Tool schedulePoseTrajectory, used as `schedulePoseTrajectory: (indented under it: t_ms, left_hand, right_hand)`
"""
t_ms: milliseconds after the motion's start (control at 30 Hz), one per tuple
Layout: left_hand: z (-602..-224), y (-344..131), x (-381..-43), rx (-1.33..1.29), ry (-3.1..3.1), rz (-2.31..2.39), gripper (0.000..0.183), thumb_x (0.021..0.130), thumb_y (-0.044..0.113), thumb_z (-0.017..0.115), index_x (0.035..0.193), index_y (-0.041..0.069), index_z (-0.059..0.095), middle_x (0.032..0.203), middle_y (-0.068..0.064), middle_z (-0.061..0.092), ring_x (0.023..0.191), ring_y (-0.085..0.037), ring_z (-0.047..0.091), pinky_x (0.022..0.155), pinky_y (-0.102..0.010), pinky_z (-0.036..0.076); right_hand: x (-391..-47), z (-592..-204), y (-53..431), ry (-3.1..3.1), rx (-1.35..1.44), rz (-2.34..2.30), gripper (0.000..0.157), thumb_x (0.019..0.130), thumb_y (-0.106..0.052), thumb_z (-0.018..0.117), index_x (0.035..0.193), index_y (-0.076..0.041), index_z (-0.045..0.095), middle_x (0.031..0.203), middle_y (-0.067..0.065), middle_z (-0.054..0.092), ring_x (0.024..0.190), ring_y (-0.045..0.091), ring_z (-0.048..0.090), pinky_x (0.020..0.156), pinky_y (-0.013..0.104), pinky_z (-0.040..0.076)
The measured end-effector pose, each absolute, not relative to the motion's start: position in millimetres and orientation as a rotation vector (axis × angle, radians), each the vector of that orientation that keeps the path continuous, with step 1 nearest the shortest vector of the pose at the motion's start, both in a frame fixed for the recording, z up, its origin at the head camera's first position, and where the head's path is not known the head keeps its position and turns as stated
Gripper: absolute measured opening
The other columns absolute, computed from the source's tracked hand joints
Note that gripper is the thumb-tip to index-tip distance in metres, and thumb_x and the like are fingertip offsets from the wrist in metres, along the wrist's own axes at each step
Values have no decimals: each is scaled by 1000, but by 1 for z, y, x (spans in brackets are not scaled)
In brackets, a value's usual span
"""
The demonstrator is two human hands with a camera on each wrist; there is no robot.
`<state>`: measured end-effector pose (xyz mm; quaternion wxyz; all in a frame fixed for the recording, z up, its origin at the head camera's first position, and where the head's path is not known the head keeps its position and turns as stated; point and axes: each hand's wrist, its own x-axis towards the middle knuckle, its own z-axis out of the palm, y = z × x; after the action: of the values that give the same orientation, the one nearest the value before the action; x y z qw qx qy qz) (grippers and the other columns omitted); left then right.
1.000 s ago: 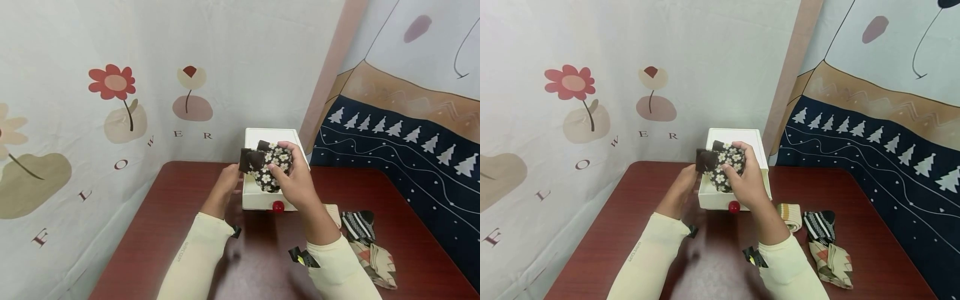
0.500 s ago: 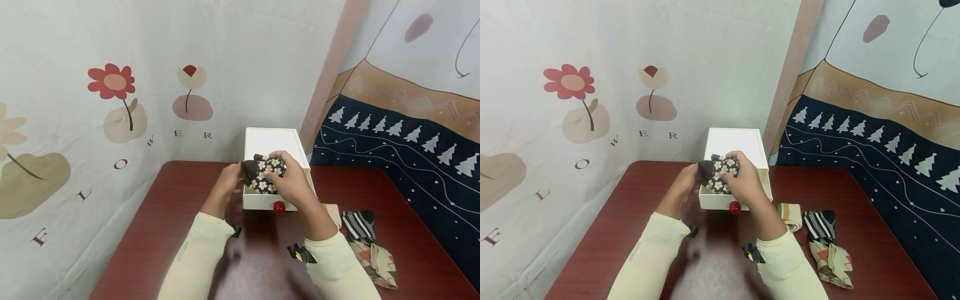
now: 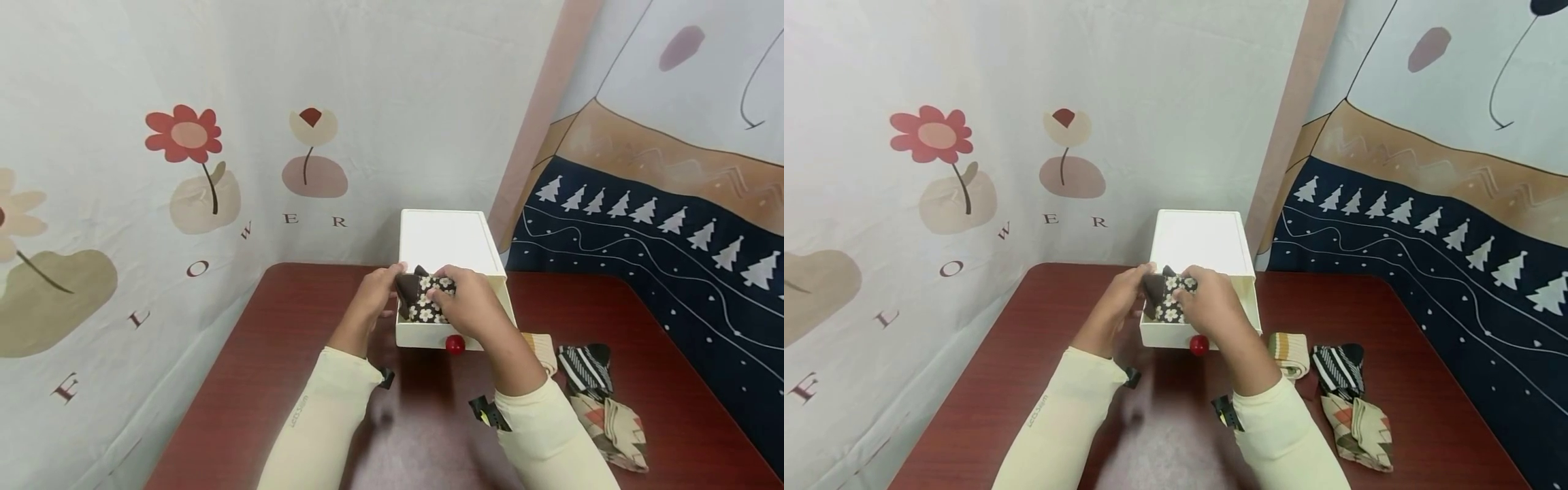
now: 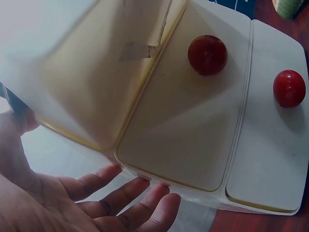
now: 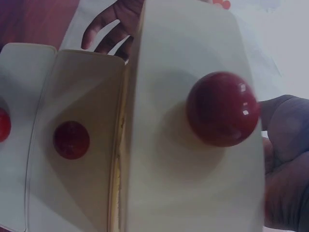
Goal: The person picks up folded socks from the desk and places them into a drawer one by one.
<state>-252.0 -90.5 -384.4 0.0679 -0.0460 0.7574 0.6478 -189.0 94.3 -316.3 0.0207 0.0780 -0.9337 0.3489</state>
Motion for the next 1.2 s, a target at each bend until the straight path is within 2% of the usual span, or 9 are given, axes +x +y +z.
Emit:
schedulePoseTrajectory:
  t_ms: [167,267,433,567,667,800,933,1200]
  left_hand:
    - [-384,-90,-252,-155,2283,1935,68,103,61,56,144,7,63,159,-14,55,140,-42,60,108,-68,52]
    - [-384,-90,-252,-150,2278,1931,69,103,61,56,147,7,62,162,-14,53,141,-43,60,110,-68,51]
    - [-383,-90,-252,-147,2276,1921,71,104,62,54,150,9,61,161,-13,54,141,-42,59,111,-68,50]
    - [-383,-90,-252,-156,2270,1925,71,103,62,55,151,10,60,160,-13,56,141,-41,60,112,-68,50]
    - [-382,-90,-252,-161,2270,1931,70,103,61,56,149,10,62,157,-13,58,140,-40,61,110,-66,52]
    - [-382,-89,-252,-156,2280,1933,68,103,61,56,146,9,63,156,-14,59,138,-41,62,107,-65,54]
    - [-382,-89,-252,-149,2279,1938,67,103,60,56,145,9,64,156,-14,59,139,-41,61,108,-66,53]
    - [-381,-90,-251,-151,2286,1922,70,102,63,55,148,11,62,159,-12,57,140,-40,61,107,-64,53]
  right_hand:
    - [-193,-317,89,-2993,216,963,35,105,-20,73,138,-7,75,137,19,75,112,32,69,95,48,60]
    - [-195,-317,86,-3044,182,906,39,106,-23,72,143,-9,72,145,19,72,119,33,68,103,52,58]
    - [-199,-316,82,-3157,142,727,48,108,-31,68,152,-11,64,151,20,67,126,35,68,108,57,57]
    - [-201,-314,81,-3221,150,611,53,109,-36,66,155,-10,61,151,20,66,126,36,68,104,57,57]
    - [-203,-312,79,-3262,161,548,52,110,-38,63,153,-8,61,146,19,69,115,35,69,94,54,58]
    - [-206,-310,80,-3317,197,476,48,111,-39,60,145,-6,65,126,16,73,98,31,67,82,47,55]
    - [-210,-310,82,-3360,249,424,47,111,-39,58,141,-4,66,112,13,73,90,29,66,75,42,52]
    - [-216,-312,85,-3395,302,391,53,113,-41,54,149,-4,62,122,14,73,96,28,66,79,42,53]
